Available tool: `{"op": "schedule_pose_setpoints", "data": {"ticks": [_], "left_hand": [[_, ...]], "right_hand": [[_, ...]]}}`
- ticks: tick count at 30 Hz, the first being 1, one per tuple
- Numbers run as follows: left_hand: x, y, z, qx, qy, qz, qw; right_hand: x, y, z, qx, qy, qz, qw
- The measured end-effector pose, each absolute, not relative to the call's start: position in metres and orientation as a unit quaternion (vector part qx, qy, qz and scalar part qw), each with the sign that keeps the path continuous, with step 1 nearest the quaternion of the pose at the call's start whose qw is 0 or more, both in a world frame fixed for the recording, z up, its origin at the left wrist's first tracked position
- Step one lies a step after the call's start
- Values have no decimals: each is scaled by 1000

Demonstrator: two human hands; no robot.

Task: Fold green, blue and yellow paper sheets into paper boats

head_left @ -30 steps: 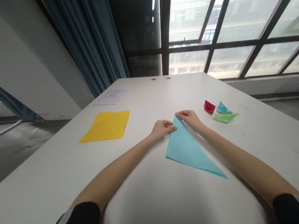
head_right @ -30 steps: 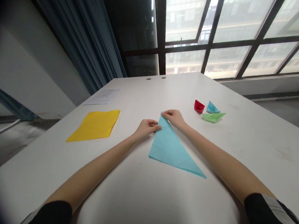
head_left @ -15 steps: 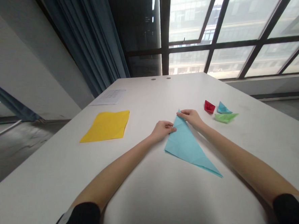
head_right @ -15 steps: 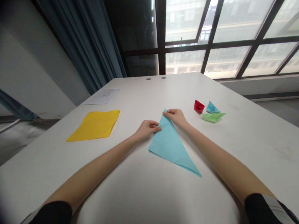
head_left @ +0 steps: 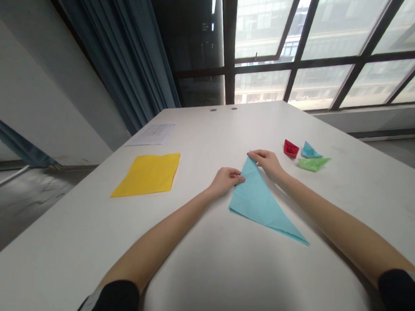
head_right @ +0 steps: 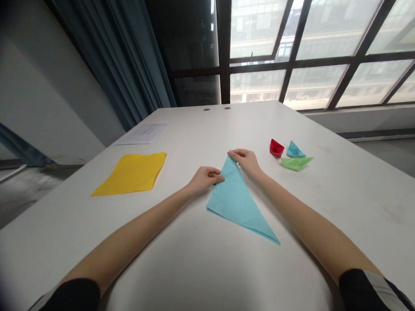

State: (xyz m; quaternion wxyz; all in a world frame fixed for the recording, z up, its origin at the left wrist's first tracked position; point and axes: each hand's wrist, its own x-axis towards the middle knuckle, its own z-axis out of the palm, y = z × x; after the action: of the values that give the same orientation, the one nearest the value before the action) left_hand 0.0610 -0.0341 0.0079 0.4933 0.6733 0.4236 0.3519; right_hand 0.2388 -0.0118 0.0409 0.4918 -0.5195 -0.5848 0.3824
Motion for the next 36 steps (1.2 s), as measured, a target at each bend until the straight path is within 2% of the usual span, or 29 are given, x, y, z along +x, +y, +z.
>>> {"op": "schedule_pose_setpoints", "data": {"ticks": [15,23,31,36], "left_hand": [[61,-36,14,672,414,346,507],[60,-36,23,590,441,402,544],[62,-41,24,581,444,387,561],[59,-41,23,628,441,357,532]], "right_hand": [[237,-14,45,-502,-573,369,533],[235,-21,42,-474,-616,492,392],[246,-12,41,-519,-558,423,490],[253,-5,38,-532,-541,402,512]]}}
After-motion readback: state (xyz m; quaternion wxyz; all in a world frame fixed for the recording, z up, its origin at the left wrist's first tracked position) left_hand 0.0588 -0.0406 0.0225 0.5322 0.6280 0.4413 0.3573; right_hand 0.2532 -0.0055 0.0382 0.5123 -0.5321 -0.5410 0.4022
